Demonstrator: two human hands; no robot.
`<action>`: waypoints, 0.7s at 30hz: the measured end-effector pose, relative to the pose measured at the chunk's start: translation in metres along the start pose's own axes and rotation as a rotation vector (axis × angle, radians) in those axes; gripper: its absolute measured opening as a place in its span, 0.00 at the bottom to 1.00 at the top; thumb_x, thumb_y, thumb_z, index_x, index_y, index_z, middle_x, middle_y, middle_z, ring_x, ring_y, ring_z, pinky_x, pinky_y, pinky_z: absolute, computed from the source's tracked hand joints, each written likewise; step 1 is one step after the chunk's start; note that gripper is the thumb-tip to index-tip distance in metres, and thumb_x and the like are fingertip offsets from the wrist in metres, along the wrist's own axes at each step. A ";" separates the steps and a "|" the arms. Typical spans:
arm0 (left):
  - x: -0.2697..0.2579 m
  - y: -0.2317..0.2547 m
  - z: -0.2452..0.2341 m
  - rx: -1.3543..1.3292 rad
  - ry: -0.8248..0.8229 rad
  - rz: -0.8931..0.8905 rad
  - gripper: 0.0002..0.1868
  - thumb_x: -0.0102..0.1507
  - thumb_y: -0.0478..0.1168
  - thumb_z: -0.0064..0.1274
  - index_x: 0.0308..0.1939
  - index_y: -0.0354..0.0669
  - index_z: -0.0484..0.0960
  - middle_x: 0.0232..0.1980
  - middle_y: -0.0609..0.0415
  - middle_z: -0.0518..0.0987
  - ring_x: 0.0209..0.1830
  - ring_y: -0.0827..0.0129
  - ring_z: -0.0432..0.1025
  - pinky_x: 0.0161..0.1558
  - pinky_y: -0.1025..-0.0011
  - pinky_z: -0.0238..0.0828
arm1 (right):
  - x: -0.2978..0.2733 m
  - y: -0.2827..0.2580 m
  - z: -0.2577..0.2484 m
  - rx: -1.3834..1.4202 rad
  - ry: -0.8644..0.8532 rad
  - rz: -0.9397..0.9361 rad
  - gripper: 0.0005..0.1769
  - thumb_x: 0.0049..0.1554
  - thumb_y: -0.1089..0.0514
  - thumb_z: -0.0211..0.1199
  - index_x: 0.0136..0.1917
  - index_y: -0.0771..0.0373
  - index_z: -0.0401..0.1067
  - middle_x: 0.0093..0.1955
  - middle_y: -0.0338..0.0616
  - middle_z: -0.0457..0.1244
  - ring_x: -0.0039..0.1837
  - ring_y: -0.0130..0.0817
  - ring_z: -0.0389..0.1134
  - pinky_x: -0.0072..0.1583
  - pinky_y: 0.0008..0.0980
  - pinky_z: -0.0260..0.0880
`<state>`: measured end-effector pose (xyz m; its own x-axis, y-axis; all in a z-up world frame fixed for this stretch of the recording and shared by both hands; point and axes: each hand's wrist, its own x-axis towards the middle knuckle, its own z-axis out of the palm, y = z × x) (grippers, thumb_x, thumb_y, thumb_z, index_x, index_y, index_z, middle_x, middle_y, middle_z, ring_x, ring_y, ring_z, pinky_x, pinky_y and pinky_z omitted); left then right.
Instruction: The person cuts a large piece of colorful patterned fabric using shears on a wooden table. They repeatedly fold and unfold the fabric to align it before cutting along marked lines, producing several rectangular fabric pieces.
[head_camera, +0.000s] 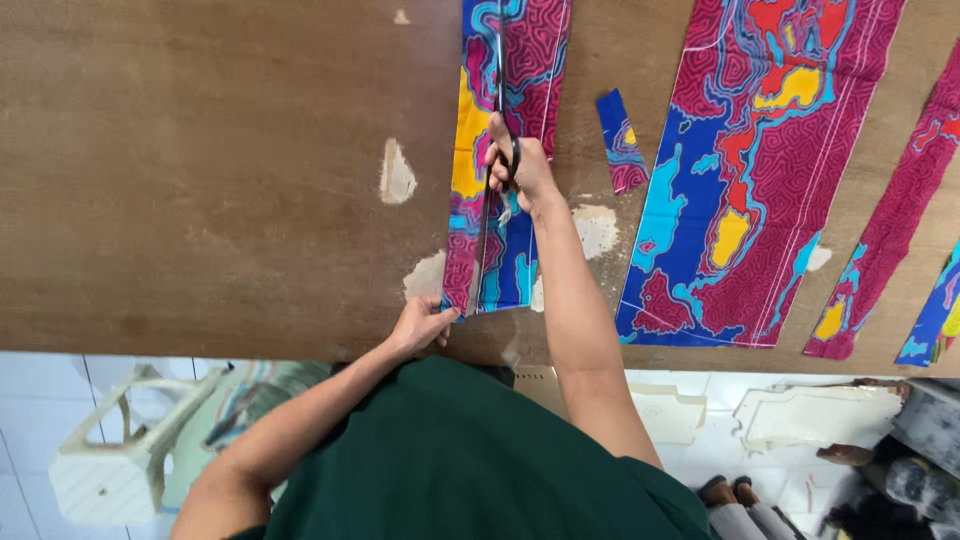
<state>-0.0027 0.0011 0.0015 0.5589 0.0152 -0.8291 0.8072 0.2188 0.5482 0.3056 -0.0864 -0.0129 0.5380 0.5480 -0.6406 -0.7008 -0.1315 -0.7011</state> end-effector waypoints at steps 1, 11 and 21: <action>0.002 0.004 -0.001 0.007 0.007 -0.017 0.11 0.66 0.41 0.55 0.35 0.37 0.82 0.21 0.57 0.76 0.18 0.77 0.71 0.22 0.75 0.72 | 0.005 -0.005 -0.001 -0.007 0.006 -0.007 0.37 0.52 0.24 0.65 0.32 0.62 0.71 0.22 0.34 0.56 0.26 0.27 0.63 0.32 0.27 0.63; 0.003 0.000 0.003 -0.015 0.023 -0.019 0.11 0.66 0.42 0.55 0.35 0.37 0.83 0.21 0.57 0.76 0.17 0.76 0.70 0.22 0.74 0.70 | 0.025 -0.023 0.001 -0.054 0.051 0.005 0.38 0.48 0.22 0.67 0.32 0.62 0.71 0.22 0.34 0.56 0.26 0.27 0.64 0.32 0.28 0.63; -0.001 0.008 0.001 0.046 0.012 -0.013 0.11 0.65 0.44 0.55 0.37 0.38 0.83 0.22 0.57 0.77 0.19 0.75 0.72 0.23 0.73 0.71 | 0.049 -0.027 -0.003 -0.080 0.013 -0.024 0.37 0.48 0.25 0.69 0.32 0.63 0.71 0.22 0.36 0.60 0.27 0.29 0.67 0.32 0.29 0.67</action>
<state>0.0033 0.0017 0.0063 0.5459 0.0247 -0.8375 0.8225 0.1744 0.5413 0.3520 -0.0585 -0.0263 0.5607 0.5411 -0.6268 -0.6484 -0.1839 -0.7387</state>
